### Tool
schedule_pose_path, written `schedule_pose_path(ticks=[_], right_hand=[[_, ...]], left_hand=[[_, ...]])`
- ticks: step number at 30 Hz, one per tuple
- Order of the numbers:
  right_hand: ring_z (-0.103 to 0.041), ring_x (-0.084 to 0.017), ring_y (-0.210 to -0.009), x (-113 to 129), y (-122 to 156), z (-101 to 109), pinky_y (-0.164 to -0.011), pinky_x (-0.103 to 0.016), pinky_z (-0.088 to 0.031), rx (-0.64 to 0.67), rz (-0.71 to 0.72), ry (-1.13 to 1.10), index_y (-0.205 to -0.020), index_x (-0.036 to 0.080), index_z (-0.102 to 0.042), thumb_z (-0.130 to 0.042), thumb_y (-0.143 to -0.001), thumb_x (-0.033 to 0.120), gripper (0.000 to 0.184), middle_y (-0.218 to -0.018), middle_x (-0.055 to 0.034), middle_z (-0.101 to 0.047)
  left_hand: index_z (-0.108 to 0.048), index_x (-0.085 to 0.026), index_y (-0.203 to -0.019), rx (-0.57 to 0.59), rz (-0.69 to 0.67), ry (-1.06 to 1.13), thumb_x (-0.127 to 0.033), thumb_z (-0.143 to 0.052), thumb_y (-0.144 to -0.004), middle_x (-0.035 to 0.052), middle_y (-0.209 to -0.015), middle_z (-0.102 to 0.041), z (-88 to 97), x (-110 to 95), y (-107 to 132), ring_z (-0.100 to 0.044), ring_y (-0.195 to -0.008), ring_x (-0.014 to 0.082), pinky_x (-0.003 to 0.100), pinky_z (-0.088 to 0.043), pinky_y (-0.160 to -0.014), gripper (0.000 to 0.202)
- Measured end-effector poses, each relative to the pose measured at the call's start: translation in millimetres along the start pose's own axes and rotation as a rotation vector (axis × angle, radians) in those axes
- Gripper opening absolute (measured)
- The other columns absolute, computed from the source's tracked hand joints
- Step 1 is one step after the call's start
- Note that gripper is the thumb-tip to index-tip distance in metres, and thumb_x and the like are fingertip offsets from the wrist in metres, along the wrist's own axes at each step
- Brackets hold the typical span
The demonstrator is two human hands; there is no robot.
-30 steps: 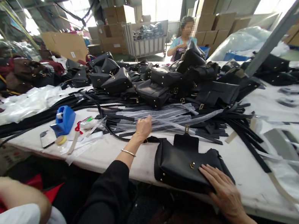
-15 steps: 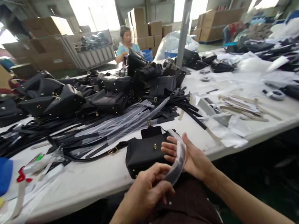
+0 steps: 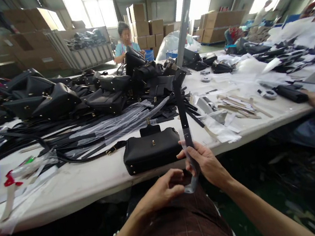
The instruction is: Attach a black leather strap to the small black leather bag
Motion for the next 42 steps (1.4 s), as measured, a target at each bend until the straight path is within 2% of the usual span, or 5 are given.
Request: schedule_pose_path(ticks=[5,13,19,25,42], right_hand=[[-0.062,-0.011,-0.056,-6,5,-10,-0.047,-0.022,-0.051,0.111,-0.054,0.016,-0.117,0.018,-0.058,-0.06,-0.087,0.047,0.041,-0.091,-0.006,-0.072],[-0.07,-0.02,-0.067,-1,-5,-30,-0.058,-0.033,-0.058,0.294,-0.246,-0.155,-0.118,0.013,-0.057,-0.048,-0.093,0.05,0.046,-0.094,-0.0142,-0.074],[-0.072,-0.024,-0.082,-7,3,-31,-0.079,-0.039,-0.055,0.489,-0.293,-0.235,-0.123,0.012,-0.058,-0.028,-0.09,0.071,0.074,-0.104,-0.018,-0.072],[-0.07,-0.018,-0.077,-36,18,-25,-0.077,-0.032,-0.054,0.478,-0.375,-0.093,-0.117,0.013,-0.063,-0.056,-0.09,0.051,0.048,-0.094,-0.0136,-0.074],[-0.069,-0.018,-0.073,-74,35,13,-0.075,-0.032,-0.052,0.442,-0.519,0.012,-0.097,0.011,-0.071,-0.06,-0.087,0.054,0.046,-0.085,-0.0129,-0.074]], left_hand=[[-0.052,-0.019,-0.13,-0.124,-0.252,0.046,-0.051,-0.049,-0.092,0.0105,-0.129,-0.06,37.7,-65,-20,-0.055,-0.119,0.0256,0.04,-0.042,-0.103,0.049],[-0.064,-0.013,-0.103,-0.192,-0.238,0.351,-0.047,-0.063,-0.085,0.0063,-0.079,-0.07,55.9,-115,-73,-0.066,-0.07,0.0159,0.025,-0.051,-0.064,0.039],[-0.064,-0.011,-0.09,-0.342,-0.236,0.561,-0.026,-0.057,-0.09,0.009,-0.075,-0.073,97.9,-111,-80,-0.069,-0.066,0.0168,0.028,-0.055,-0.066,0.017],[-0.065,-0.01,-0.089,-0.453,-0.253,0.687,-0.021,-0.051,-0.093,0.0111,-0.082,-0.074,132.4,-102,-64,-0.07,-0.07,0.0163,0.027,-0.055,-0.069,0.018],[-0.069,-0.008,-0.087,-0.765,-0.28,0.599,-0.023,-0.045,-0.091,0.0137,-0.082,-0.076,196.3,-90,-25,-0.073,-0.073,0.0208,0.035,-0.057,-0.077,0.029]])
Point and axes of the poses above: each hand's wrist, its own y-axis away from the middle knuckle, its own z-axis out of the back of the hand, x = y × z, the point moved 6 cm from there along -y, towards the middle knuckle
